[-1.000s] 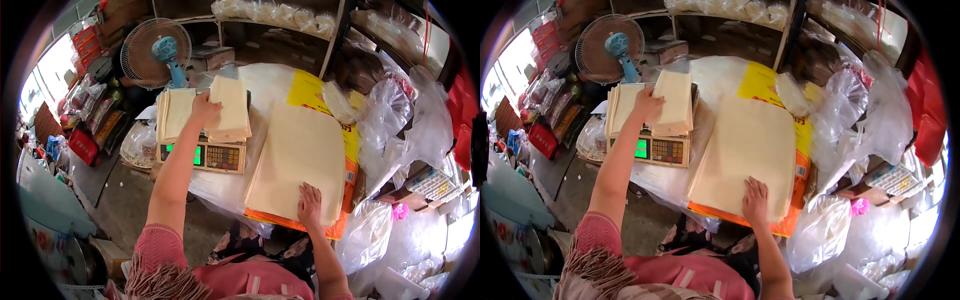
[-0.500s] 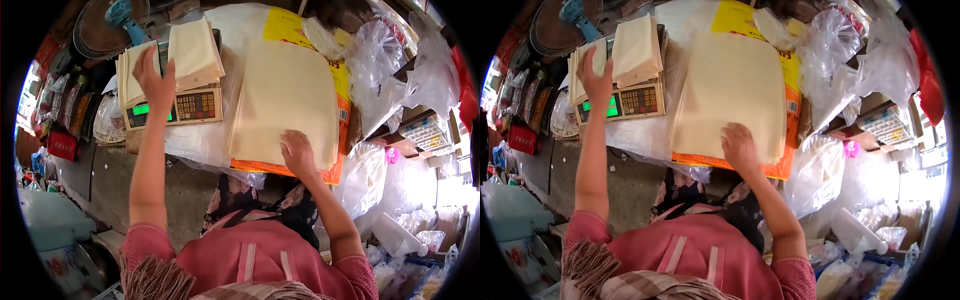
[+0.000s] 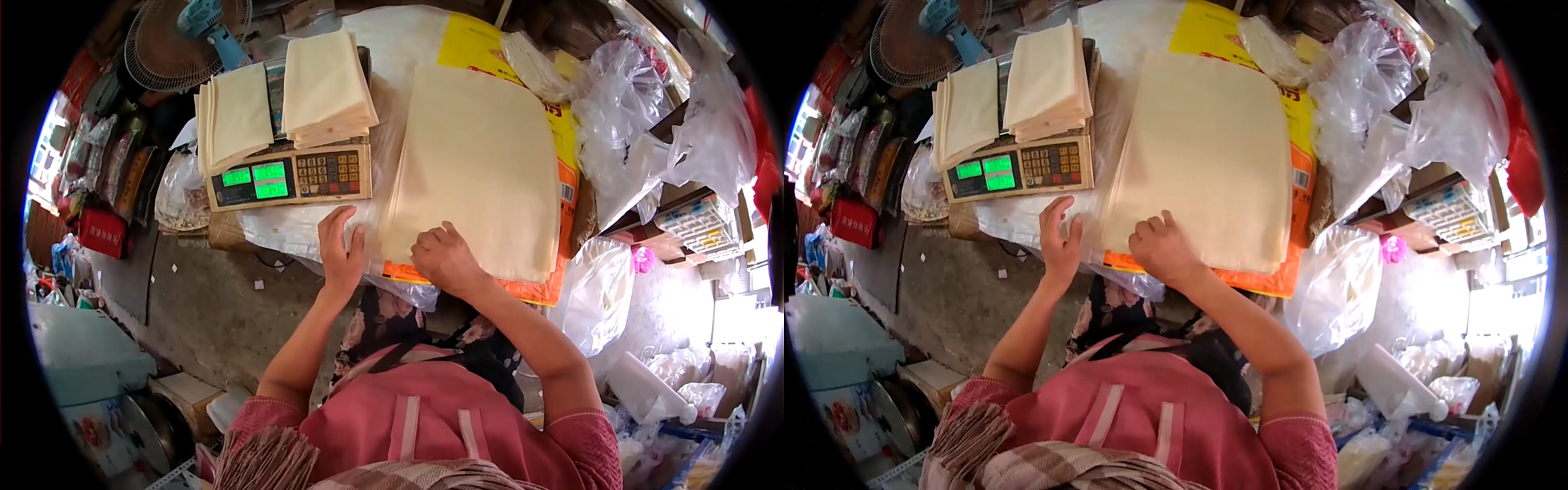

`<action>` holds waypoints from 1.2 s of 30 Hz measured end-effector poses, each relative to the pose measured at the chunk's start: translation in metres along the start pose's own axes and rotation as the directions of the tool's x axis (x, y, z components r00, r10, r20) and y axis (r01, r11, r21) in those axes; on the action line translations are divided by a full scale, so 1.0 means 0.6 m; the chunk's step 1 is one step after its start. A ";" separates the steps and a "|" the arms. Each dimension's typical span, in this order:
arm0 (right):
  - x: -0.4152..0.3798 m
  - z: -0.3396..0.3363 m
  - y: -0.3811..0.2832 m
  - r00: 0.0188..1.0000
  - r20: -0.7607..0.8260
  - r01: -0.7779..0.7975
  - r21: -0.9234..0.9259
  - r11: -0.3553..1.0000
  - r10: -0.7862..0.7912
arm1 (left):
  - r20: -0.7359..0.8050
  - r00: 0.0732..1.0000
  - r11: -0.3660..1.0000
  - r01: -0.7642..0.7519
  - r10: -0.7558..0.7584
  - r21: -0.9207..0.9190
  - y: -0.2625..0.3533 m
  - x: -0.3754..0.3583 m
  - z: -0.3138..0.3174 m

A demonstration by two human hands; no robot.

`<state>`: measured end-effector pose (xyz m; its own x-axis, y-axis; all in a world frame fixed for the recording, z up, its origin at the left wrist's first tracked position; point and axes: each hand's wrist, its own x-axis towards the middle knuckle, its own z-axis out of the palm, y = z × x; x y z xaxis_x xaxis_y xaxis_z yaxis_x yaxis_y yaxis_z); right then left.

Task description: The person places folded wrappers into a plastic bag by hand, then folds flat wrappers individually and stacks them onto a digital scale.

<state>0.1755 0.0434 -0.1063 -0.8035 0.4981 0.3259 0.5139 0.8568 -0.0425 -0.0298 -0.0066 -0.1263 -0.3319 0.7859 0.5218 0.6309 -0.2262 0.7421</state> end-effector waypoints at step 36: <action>-0.122 -0.237 0.046 0.883 0.417 -0.468 0.818 0.334 0.217 | 0.524 0.748 0.913 -0.337 0.407 -0.229 0.030 0.051 0.048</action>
<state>0.2911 0.0118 0.0030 -0.7233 0.6808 -0.1155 0.3021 0.1615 -0.9395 -0.0083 0.0300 -0.1090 0.3758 0.7974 0.4721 0.5275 -0.6029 0.5985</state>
